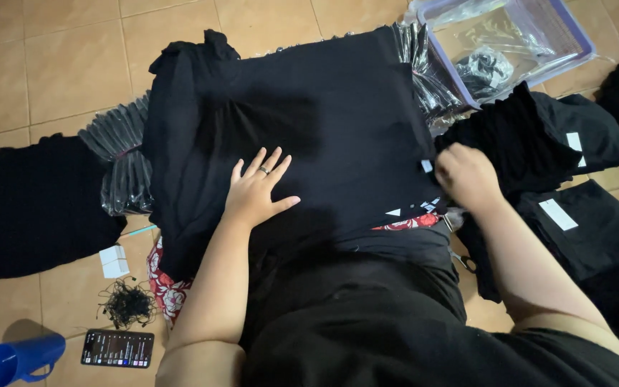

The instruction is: The person uses scissors to trim loose threads and edges from a black garment, then folds it neatly and places it on a stack of similar folded items. The process is repeated for multiple garments.

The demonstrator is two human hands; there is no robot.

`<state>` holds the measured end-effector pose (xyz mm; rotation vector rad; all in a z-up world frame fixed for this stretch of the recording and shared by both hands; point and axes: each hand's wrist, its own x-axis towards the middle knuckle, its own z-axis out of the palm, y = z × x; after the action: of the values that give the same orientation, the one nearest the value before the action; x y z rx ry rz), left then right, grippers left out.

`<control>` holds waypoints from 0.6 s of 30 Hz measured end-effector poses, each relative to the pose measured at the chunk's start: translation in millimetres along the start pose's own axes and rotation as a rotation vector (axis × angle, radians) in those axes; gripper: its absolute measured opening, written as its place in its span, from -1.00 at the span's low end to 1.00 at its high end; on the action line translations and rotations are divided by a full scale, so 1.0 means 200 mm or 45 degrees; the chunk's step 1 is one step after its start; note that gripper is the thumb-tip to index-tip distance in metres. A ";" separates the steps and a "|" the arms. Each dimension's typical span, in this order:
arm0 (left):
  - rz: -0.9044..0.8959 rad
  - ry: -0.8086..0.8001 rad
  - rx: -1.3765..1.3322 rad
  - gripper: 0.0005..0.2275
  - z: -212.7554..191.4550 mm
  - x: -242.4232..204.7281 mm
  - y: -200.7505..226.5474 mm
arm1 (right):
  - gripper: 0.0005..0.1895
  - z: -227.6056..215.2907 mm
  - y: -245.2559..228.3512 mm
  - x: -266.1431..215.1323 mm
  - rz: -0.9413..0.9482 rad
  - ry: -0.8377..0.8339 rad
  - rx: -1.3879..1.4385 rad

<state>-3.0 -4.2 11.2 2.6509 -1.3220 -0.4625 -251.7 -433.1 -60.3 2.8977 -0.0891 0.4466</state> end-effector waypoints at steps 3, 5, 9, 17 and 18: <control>0.031 0.065 -0.023 -0.29 0.01 0.00 -0.01 | -0.82 -0.10 -0.14 -0.10 -0.079 0.132 0.006; 0.036 0.076 -0.032 -0.29 0.01 -0.01 0.00 | -0.83 -0.09 -0.17 -0.16 -0.076 0.157 0.029; 0.059 0.128 -0.036 -0.29 0.03 -0.01 -0.01 | -0.75 -0.28 -0.30 -0.16 -0.041 0.133 0.233; 0.053 0.106 -0.044 -0.30 0.03 0.00 -0.02 | -0.67 -0.43 -0.26 -0.14 0.264 0.261 0.596; 0.046 0.099 -0.043 -0.31 0.03 0.00 -0.02 | -0.63 -0.52 -0.29 -0.09 0.374 0.383 0.666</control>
<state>-2.9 -1.5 4.4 2.5849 -1.3255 -0.3700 -292.8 -352.9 19.9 3.2822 -0.4106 1.0999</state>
